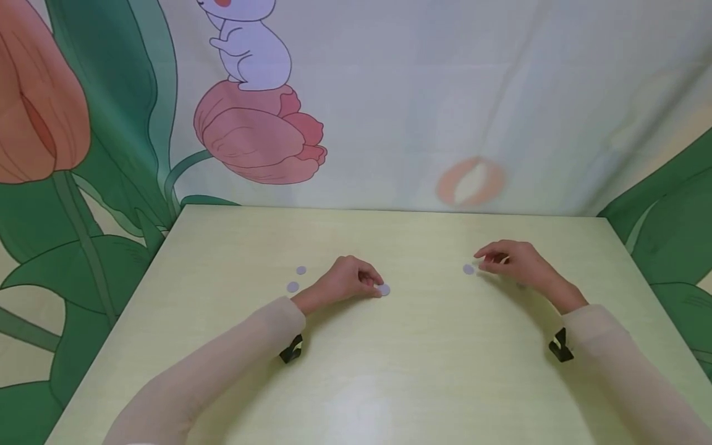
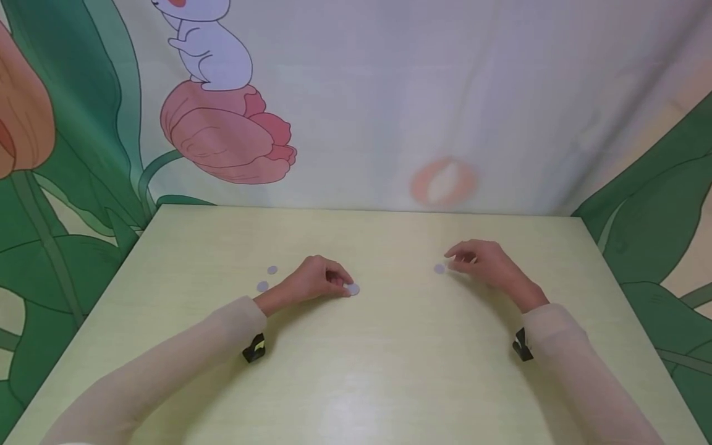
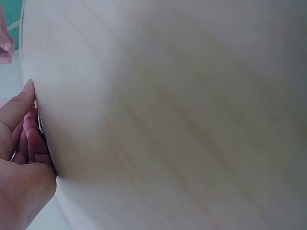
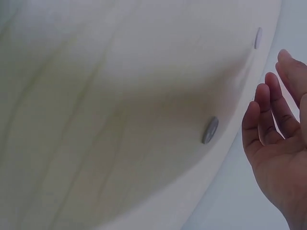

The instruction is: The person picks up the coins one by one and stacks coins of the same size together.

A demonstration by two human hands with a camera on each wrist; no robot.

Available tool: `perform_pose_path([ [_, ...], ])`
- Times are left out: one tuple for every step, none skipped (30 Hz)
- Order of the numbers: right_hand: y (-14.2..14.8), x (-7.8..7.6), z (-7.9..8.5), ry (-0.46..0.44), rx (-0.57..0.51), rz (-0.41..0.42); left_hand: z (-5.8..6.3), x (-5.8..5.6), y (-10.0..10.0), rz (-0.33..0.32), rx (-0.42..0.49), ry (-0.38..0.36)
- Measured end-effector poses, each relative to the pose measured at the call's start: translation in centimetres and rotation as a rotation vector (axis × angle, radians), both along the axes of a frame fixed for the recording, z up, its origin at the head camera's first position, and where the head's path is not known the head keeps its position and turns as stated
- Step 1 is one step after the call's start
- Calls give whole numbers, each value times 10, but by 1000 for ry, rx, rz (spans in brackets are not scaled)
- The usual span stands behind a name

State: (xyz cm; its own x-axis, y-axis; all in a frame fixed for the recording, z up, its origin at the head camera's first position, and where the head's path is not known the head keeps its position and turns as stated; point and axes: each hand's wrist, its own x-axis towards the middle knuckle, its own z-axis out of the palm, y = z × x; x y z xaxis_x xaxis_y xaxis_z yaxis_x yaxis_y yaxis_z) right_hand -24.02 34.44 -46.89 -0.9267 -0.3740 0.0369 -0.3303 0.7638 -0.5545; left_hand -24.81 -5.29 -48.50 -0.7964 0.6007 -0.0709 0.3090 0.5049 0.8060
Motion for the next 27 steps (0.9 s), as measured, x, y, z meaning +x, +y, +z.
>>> perform_pose_path([
  [0, -1, -2, -12, -1, 2, 0, 0, 0, 2, -1, -3],
  [-1, -2, -3, -23, -1, 1, 0, -1, 0, 4, -3, -4],
  [-1, -3, -5, -29, -1, 7, 0, -2, 0, 8, -4, -8],
  [-2, -3, -7, -39, -4, 11, 0, -2, 0, 12, -6, -10],
  [-2, -4, -9, -44, -4, 13, 0, -2, 0, 16, -6, -11],
  [-3, -5, -10, -46, -7, 16, -1, -3, 0, 18, -7, -9],
  [-4, -6, -11, -54, -13, 14, -1, -3, 0, 18, -6, -7],
  [-4, -7, -12, -60, -20, 14, -1, -3, 0, 19, -7, -5],
  [-4, -7, -13, -67, -28, 15, -1, -3, 1, 18, -8, -4],
  [-4, -8, -15, -76, -32, 9, -1, -3, 1, 17, -9, -3],
  [-4, -8, -16, -84, -36, 3, -1, -2, 1, 15, -11, -2],
  [-4, -8, -16, -94, -40, -1, -1, -2, 2, 13, -14, -1],
  [-4, -9, -17, -105, -45, -5, -1, -2, 2, 12, -15, -2],
  [-4, -8, -17, -112, -47, -10, -1, -1, 2, 11, -17, -1],
  [-4, -8, -17, -119, -51, -17, -1, -1, 2, 11, -17, 0],
  [-5, -8, -17, -124, -53, -23, -1, 0, 2, 11, -16, 2],
  [-5, -8, -17, -124, -55, -21, -1, 0, 2, 11, -17, 6],
  [-5, -8, -17, -120, -57, -13, 0, 0, 2, 12, -17, 9],
  [-5, -8, -17, -117, -59, -7, 0, 0, 2, 11, -15, 12],
  [-5, -9, -17, -114, -60, -1, 0, 0, 2, 11, -15, 13],
  [-5, -9, -17, -112, -61, 4, 0, -1, 1, 12, -11, 11],
  [-6, -10, -17, -111, -62, 13, 0, -1, 1, 12, -10, 11],
  [-6, -10, -17, -111, -65, 20, 0, -1, 1, 12, -10, 9],
  [-6, -10, -17, -115, -67, 24, 0, -1, 2, 11, -9, 8],
  [-6, -10, -17, -118, -62, 25, 0, -1, 2, 9, -8, 7],
  [-6, -10, -17, -119, -58, 29, 0, -1, 2, 8, -9, 6],
  [-6, -10, -17, -121, -53, 31, 0, -1, 2, 8, -8, 5],
])
